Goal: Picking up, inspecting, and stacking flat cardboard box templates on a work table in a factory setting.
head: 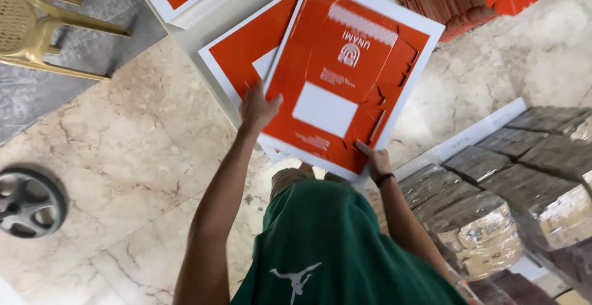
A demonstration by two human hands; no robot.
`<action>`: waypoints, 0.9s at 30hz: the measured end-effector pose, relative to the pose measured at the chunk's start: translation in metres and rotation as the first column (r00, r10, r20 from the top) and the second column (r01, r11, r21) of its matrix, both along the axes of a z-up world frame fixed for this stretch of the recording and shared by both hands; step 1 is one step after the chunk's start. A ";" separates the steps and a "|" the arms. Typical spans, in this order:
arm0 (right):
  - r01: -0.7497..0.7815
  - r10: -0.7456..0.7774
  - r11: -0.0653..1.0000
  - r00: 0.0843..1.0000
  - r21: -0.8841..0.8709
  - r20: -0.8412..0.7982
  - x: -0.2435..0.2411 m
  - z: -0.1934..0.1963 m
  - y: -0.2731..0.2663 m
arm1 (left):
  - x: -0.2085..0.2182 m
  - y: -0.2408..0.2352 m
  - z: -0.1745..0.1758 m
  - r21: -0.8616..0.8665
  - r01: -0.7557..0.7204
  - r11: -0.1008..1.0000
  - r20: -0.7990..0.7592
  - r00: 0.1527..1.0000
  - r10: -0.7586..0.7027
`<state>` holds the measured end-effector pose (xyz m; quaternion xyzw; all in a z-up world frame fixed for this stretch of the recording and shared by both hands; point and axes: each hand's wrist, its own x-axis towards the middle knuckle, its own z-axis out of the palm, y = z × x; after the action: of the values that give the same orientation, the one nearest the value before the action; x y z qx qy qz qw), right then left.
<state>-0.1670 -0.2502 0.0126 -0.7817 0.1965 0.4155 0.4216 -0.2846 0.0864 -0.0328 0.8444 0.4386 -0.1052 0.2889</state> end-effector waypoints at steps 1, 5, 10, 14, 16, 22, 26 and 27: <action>-0.081 0.084 0.994 0.996 -0.067 0.031 0.012 0.002 -0.020 | -0.013 -0.017 0.013 -0.145 -0.005 0.989 0.001 1.000 0.006; -0.493 0.512 0.852 0.855 -0.178 0.080 0.088 -0.004 -0.085 | -0.081 -0.105 -0.002 -0.657 -0.112 0.746 0.157 0.947 0.281; -0.746 0.814 0.581 0.537 -0.325 0.221 0.175 -0.004 -0.071 | -0.103 -0.178 0.004 -0.924 -0.361 0.123 -0.211 0.752 0.625; -0.893 0.948 0.319 0.302 -0.317 0.103 0.186 0.093 0.025 | -0.090 -0.219 0.014 -0.910 -0.390 -0.138 -0.391 0.701 0.597; -0.922 0.988 0.152 0.145 -0.357 0.047 0.198 0.119 0.071 | -0.085 -0.254 -0.042 -0.919 -0.262 -0.293 -0.393 0.650 0.650; -0.685 0.921 -0.145 -0.357 -0.713 0.155 0.242 0.069 0.163 | -0.037 -0.300 -0.080 -0.865 0.095 -0.492 -0.406 0.443 0.799; -0.655 0.409 0.474 -0.428 -0.589 0.806 0.219 0.100 0.160 | -0.009 -0.286 -0.085 -0.895 0.110 -0.433 -0.326 0.502 0.801; -0.643 0.424 0.480 -0.426 -0.597 0.799 0.212 0.084 0.129 | -0.012 -0.276 -0.067 -0.890 0.108 -0.443 -0.330 0.517 0.790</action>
<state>0.0449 -0.1212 0.0962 -0.7604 -0.6089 -0.0815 0.2106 -0.2969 -0.1894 -0.0998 0.0099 0.3560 -0.0120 0.9344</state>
